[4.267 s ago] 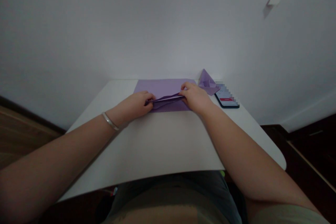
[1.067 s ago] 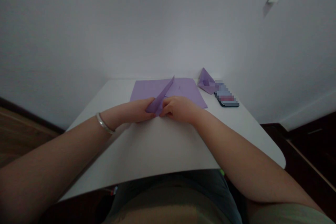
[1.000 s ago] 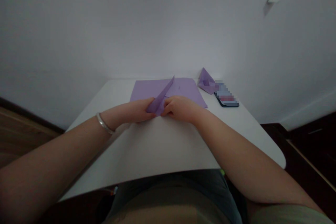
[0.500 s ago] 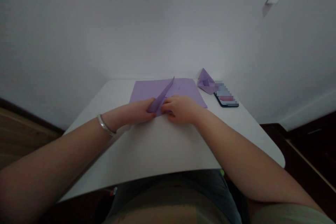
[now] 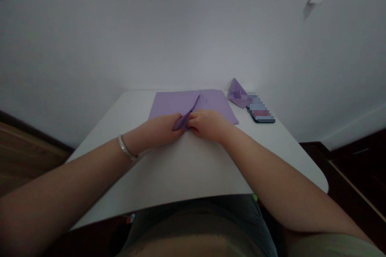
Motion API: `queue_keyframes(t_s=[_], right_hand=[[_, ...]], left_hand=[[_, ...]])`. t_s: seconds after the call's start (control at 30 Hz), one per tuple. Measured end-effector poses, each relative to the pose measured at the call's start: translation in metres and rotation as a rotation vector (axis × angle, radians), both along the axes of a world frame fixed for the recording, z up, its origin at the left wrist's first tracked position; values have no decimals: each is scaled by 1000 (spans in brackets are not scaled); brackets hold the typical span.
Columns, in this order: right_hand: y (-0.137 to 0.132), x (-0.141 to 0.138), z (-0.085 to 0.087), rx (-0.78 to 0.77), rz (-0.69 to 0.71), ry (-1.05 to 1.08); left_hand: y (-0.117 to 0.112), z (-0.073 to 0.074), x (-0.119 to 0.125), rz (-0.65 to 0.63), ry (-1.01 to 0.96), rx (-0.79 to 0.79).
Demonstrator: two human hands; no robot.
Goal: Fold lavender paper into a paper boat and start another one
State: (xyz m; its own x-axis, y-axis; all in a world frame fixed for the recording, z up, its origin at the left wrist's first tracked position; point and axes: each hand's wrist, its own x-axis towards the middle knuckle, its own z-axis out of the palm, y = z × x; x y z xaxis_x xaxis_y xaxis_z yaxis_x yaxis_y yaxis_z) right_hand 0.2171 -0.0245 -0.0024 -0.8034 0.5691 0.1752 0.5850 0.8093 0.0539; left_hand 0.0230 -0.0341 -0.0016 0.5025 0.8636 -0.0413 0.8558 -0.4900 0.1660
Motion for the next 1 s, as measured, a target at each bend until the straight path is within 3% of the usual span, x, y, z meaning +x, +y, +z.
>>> queue_keyframes(t_s=[0.33, 0.63, 0.77, 0.9, 1.0], right_hand=[[-1, -3, -4, 159, -19, -41], [-2, -5, 1, 217, -8, 61], [-4, -5, 3, 362, -24, 225], [-7, -4, 2, 471, -167, 384], [-6, -3, -1, 344, -286, 380]], left_hand=[[-7, 7, 3, -37, 38, 136], [-7, 7, 3, -34, 26, 230], [-6, 7, 3, 11, 22, 232], [-3, 4, 1, 92, -100, 176], [0, 3, -1, 134, -209, 140]])
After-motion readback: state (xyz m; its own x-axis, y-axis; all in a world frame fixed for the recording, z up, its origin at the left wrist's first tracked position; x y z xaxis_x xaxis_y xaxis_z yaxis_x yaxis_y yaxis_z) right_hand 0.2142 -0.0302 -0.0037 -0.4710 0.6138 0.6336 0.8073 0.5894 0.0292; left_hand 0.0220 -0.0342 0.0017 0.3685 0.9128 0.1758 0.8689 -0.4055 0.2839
